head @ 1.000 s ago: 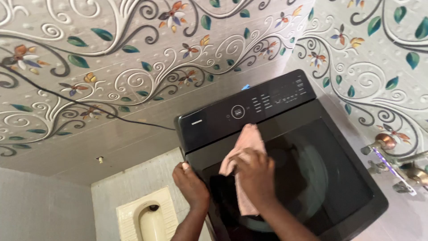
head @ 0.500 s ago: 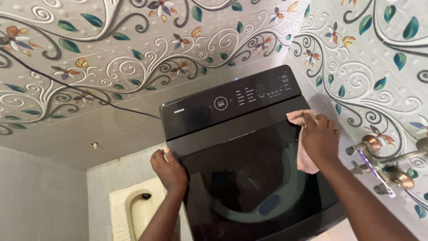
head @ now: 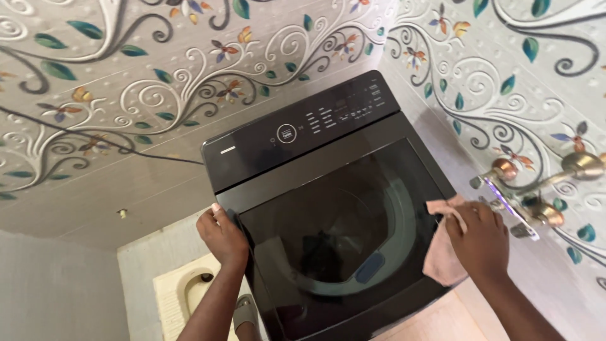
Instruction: The person wipes the exterior of a black front-loading washing machine with a pink cloth. They clean the control panel, door glass, and side surfaces in a bathroom setting.
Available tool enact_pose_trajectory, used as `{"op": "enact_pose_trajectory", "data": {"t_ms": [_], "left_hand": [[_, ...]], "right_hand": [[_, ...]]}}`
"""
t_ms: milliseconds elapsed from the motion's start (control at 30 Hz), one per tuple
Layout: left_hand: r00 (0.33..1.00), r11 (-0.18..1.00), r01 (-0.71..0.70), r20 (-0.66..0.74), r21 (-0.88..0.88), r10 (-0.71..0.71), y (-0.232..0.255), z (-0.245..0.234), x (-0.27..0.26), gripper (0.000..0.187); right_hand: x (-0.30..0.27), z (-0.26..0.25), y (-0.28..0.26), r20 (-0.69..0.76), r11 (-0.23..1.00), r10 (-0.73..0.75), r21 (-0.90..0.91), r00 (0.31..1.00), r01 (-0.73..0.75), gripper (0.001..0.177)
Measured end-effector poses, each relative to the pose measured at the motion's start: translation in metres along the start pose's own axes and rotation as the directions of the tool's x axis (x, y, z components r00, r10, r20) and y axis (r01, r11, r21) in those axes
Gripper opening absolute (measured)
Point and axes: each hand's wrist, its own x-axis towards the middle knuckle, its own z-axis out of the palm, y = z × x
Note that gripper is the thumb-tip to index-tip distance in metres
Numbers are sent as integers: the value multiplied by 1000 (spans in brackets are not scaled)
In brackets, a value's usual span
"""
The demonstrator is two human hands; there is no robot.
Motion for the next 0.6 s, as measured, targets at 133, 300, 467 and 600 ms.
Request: {"op": "enact_pose_trajectory", "data": {"t_ms": [133,300,467,600], "left_hand": [[1000,1000,24,16,-2,-24,3,-1,-1,45],[999,999,32,35,-37,-31,2,-2,-3,44],[999,997,22,46,-78,-18,-3,-1,-5,43],[996,994,68,68,-80,-63,6,1,-3,41]], "right_hand": [[-43,-17,7,-46,997,66,53,997,-64,22],[-62,-23,-22,17,996,70,46,997,-71,22],[-95,-24,-80,51,931,-247,289,968,223,22],[-114,-13,-135,-28,758,-484,487,875,435,15]]}}
